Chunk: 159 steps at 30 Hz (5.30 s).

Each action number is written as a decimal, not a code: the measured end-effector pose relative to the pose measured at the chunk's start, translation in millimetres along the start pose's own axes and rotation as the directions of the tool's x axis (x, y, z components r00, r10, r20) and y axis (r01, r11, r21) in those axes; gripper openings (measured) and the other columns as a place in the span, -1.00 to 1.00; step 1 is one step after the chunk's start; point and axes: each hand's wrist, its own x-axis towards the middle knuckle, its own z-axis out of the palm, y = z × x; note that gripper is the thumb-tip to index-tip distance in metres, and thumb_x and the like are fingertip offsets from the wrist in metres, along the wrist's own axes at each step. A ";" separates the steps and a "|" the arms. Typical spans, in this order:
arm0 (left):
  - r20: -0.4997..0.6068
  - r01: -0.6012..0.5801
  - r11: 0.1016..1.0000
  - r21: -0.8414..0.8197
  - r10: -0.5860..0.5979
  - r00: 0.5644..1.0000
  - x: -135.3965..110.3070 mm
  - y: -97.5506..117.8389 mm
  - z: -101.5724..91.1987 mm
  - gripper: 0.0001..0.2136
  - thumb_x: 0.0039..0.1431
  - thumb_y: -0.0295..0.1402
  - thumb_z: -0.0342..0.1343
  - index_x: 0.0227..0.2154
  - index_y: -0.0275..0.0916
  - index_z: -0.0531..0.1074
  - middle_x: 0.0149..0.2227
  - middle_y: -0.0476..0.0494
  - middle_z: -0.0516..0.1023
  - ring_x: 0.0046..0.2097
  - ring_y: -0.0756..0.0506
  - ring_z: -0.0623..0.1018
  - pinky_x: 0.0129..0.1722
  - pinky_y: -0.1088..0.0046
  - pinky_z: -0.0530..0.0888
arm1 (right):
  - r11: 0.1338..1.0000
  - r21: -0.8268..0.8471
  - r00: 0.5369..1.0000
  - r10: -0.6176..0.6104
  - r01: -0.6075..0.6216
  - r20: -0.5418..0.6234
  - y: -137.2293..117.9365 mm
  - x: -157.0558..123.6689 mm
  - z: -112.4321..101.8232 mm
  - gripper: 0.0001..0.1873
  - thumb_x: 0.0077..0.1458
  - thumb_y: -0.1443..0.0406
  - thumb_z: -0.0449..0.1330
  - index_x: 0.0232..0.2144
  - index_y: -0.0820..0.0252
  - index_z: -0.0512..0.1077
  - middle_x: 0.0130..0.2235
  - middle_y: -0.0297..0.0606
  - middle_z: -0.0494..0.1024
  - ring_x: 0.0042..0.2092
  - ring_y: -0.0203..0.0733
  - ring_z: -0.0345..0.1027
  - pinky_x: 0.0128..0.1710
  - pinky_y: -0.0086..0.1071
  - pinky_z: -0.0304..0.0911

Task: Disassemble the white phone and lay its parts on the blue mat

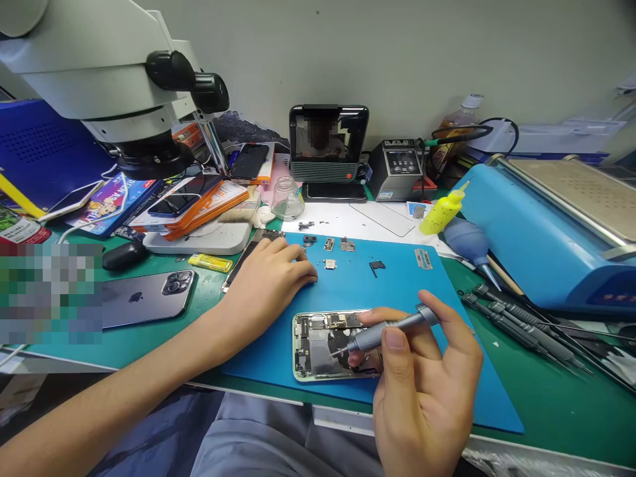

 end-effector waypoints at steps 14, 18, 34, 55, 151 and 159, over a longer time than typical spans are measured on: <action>-0.107 0.043 0.991 -0.124 -0.057 0.993 -21.1 2.8 -20.3 -0.80 0.60 -0.39 0.07 -0.06 -0.18 0.63 -0.05 -0.10 0.71 -0.04 -0.22 0.53 -0.01 0.18 0.35 | 1.000 0.021 0.999 0.006 -0.005 -0.049 -1.0 -0.2 -0.6 -0.56 0.45 0.22 0.27 0.30 -0.07 0.36 -0.16 -0.20 0.68 -0.18 -0.13 0.63 -0.48 -0.42 0.49; -0.042 0.080 0.965 -0.250 -0.093 0.995 -59.4 17.7 -25.3 -0.82 0.63 -0.27 0.02 0.07 -0.12 0.50 0.01 -0.05 0.69 -0.01 -0.19 0.59 0.01 0.17 0.39 | 0.999 0.018 0.995 0.044 -0.042 -0.088 -3.9 -1.4 0.4 -0.56 0.45 0.20 0.27 0.30 -0.10 0.37 -0.18 -0.23 0.65 -0.14 -0.13 0.60 -0.46 -0.44 0.46; 0.067 0.279 0.826 -0.490 -0.283 0.957 -98.4 32.2 14.2 -0.18 0.12 -0.08 0.57 0.32 0.11 0.21 0.24 -0.12 0.49 0.25 -0.35 0.46 0.19 -0.03 0.53 | 1.000 -0.015 0.992 0.015 -0.017 -0.129 -4.5 -0.7 7.1 -0.54 0.42 0.21 0.28 0.30 -0.09 0.39 -0.26 -0.28 0.62 -0.21 -0.16 0.53 -0.47 -0.47 0.40; 0.038 0.294 0.848 -0.441 -0.309 0.950 -111.9 27.2 33.1 -0.38 0.34 0.17 0.27 0.36 0.24 0.28 0.29 -0.09 0.52 0.28 -0.39 0.51 0.14 -0.07 0.59 | 0.027 -0.739 0.735 -0.129 0.673 0.665 -24.1 44.0 -152.0 -0.73 0.52 0.26 0.15 0.13 0.11 0.58 -0.03 -0.19 0.66 0.00 -0.05 0.53 0.09 -0.21 0.36; -0.078 0.109 0.865 -0.489 -0.167 0.983 -95.7 30.5 11.5 -0.30 0.23 -0.14 0.52 0.28 -0.07 0.25 0.14 -0.01 0.60 0.16 -0.19 0.47 0.16 0.29 0.35 | 0.680 -0.288 0.663 -0.387 0.675 0.641 2.4 25.4 14.2 -0.24 0.20 0.61 0.35 0.35 0.05 0.36 0.07 -0.24 0.69 0.05 -0.15 0.65 0.00 -0.20 0.64; -0.063 0.124 0.862 -0.491 -0.178 0.982 -96.2 29.3 11.8 -0.29 0.22 -0.03 0.49 0.27 -0.10 0.26 0.17 -0.09 0.59 0.18 -0.24 0.49 0.14 0.21 0.41 | 0.631 -0.288 0.644 -0.453 0.720 0.616 11.2 23.3 8.2 -0.11 0.12 0.62 0.34 0.42 0.05 0.32 0.31 -0.13 0.54 0.31 0.04 0.51 0.16 0.00 0.59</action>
